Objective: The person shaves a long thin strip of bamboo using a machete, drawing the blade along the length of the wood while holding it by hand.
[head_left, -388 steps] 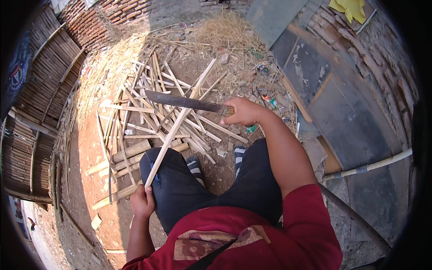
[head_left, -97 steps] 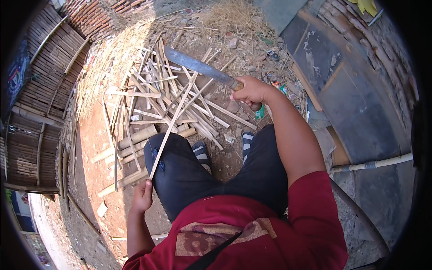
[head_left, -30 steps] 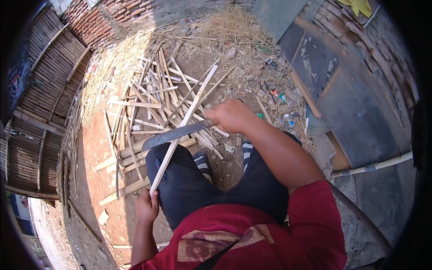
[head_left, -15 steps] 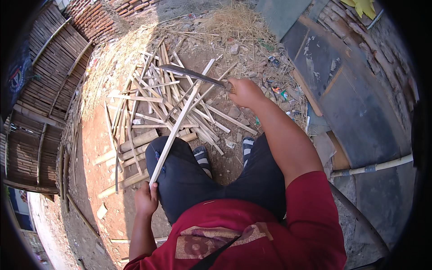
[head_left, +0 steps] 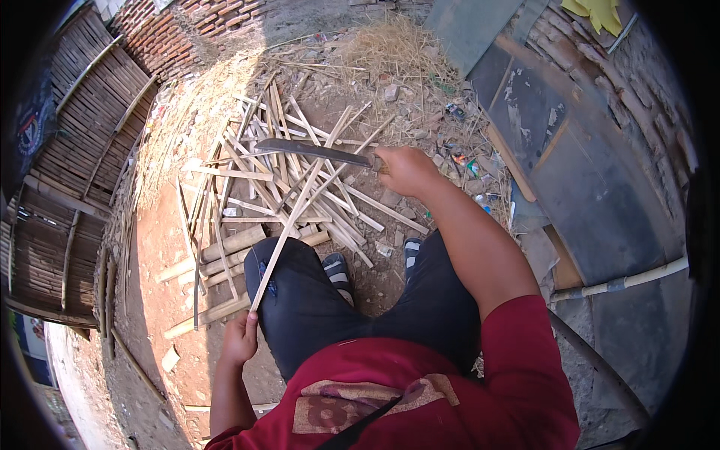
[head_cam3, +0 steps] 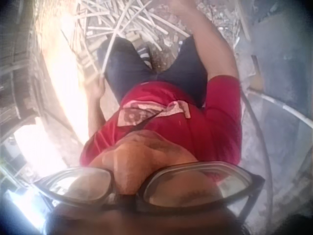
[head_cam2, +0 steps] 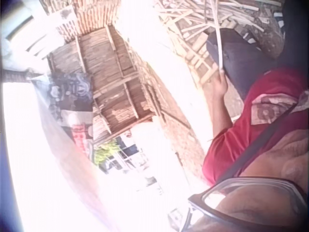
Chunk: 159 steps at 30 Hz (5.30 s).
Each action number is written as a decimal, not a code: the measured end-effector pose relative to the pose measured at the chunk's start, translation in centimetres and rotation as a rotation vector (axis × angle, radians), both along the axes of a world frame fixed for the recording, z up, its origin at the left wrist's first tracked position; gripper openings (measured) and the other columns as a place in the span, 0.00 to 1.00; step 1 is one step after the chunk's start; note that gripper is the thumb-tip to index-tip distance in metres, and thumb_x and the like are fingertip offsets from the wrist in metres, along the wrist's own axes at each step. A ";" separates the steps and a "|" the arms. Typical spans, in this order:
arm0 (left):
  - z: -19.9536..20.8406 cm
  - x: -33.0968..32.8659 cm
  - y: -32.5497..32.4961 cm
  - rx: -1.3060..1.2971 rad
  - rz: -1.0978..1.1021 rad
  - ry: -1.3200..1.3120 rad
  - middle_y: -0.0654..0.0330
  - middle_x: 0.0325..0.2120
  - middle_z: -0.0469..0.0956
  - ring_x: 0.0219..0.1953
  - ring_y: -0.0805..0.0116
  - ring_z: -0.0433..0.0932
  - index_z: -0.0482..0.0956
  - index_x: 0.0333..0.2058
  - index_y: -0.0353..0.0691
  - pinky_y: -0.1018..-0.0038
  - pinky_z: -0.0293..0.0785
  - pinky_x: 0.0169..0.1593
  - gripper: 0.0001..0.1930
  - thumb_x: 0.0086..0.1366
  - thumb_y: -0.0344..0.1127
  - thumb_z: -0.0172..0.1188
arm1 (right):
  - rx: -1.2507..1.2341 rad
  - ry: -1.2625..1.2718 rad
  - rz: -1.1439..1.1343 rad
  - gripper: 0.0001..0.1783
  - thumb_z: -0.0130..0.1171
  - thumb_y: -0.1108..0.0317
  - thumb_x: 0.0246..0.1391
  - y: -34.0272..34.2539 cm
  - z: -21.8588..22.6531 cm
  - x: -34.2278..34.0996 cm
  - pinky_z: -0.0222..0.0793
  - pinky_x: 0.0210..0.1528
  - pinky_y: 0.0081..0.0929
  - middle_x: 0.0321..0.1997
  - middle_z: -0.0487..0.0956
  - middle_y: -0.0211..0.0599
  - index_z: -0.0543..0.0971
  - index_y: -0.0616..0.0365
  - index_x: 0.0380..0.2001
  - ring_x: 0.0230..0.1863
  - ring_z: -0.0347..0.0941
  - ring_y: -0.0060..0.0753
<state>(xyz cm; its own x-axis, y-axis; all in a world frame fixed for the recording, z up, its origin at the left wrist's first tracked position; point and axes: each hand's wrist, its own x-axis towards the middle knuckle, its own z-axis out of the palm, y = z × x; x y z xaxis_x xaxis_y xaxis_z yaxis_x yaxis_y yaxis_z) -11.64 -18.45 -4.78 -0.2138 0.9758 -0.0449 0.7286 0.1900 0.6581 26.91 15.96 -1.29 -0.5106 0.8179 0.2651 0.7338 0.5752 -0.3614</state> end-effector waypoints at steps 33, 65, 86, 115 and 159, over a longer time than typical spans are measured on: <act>6.3 9.4 10.4 0.118 -0.022 0.082 0.47 0.15 0.68 0.18 0.52 0.68 0.67 0.27 0.34 0.59 0.64 0.26 0.24 0.77 0.49 0.53 | -0.097 0.296 0.022 0.15 0.66 0.62 0.48 -1.7 4.7 -0.7 0.73 0.35 0.51 0.27 0.80 0.46 0.78 0.56 0.37 0.33 0.80 0.57; 4.3 8.5 8.0 0.108 -0.012 0.418 0.40 0.23 0.77 0.27 0.35 0.77 0.70 0.31 0.35 0.48 0.70 0.31 0.20 0.74 0.47 0.56 | -0.037 -0.144 0.290 0.16 0.67 0.60 0.47 -4.4 3.8 -2.7 0.75 0.40 0.53 0.31 0.82 0.48 0.81 0.50 0.40 0.37 0.80 0.57; 4.2 8.3 8.6 0.115 0.076 0.307 0.41 0.20 0.74 0.25 0.35 0.75 0.70 0.31 0.34 0.49 0.68 0.29 0.21 0.76 0.49 0.54 | 0.017 -0.112 0.243 0.14 0.65 0.65 0.45 -4.7 3.6 -5.0 0.77 0.41 0.52 0.31 0.83 0.45 0.81 0.51 0.38 0.38 0.82 0.55; 3.8 7.7 7.8 0.140 -0.011 0.315 0.41 0.20 0.75 0.26 0.33 0.75 0.70 0.30 0.34 0.48 0.68 0.30 0.21 0.75 0.48 0.56 | -0.085 0.063 0.027 0.21 0.64 0.64 0.47 -1.5 3.2 -1.0 0.77 0.43 0.50 0.33 0.84 0.51 0.81 0.55 0.46 0.39 0.81 0.58; 3.7 3.3 4.3 0.070 -0.039 -0.065 0.59 0.16 0.65 0.24 0.74 0.62 0.68 0.28 0.33 0.67 0.62 0.28 0.21 0.76 0.44 0.54 | -0.048 0.255 -0.155 0.15 0.65 0.62 0.47 -0.8 5.4 1.2 0.77 0.41 0.52 0.31 0.82 0.50 0.80 0.56 0.38 0.38 0.81 0.59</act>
